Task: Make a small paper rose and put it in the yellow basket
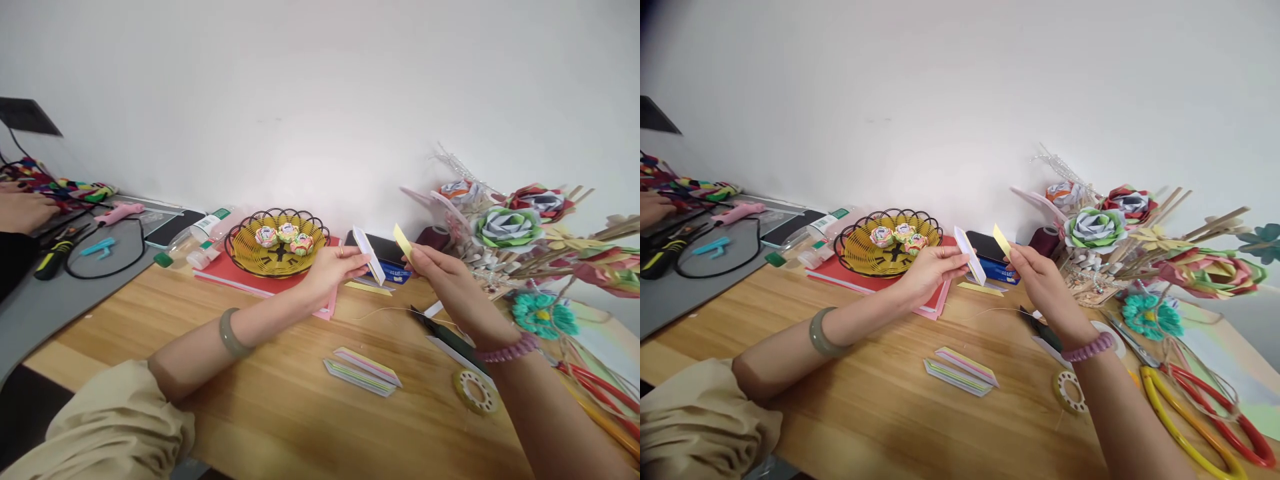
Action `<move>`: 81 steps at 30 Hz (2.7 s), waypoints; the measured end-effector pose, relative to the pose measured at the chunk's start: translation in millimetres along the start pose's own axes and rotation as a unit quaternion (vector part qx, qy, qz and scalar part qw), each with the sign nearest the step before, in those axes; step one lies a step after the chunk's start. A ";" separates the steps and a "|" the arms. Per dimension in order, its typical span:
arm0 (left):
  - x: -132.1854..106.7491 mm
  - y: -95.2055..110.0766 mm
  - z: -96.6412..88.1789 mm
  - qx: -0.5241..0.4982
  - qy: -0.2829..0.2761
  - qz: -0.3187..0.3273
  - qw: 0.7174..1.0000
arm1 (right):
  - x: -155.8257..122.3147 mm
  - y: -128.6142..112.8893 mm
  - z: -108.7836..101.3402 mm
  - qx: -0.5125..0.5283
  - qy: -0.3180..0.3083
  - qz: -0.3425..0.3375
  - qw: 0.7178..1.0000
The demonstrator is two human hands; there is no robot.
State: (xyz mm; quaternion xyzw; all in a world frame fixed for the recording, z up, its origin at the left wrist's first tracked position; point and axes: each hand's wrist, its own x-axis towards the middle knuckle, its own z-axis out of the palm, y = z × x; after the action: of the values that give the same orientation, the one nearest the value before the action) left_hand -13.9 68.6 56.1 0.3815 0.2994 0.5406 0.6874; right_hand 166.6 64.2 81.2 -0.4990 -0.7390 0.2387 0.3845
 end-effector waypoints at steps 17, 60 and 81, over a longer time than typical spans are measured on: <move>-6.7 -11.3 5.6 0.011 -0.006 -0.005 1.000 | -24.0 -24.3 32.4 -0.238 0.135 -0.208 0.939; -19.0 -35.7 -14.8 0.566 -0.175 0.117 0.797 | -60.2 26.3 24.6 -0.273 -0.027 -0.166 0.947; -47.3 -36.3 -30.7 0.775 -0.147 0.171 0.590 | -87.9 31.6 49.2 -0.340 -0.002 -0.094 0.936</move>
State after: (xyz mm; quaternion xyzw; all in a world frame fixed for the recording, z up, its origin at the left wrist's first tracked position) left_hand -31.7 24.3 9.0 0.8886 0.4297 0.1482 0.0614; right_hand 162.6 -3.0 -0.1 -0.5275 -0.8205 -0.0627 0.2112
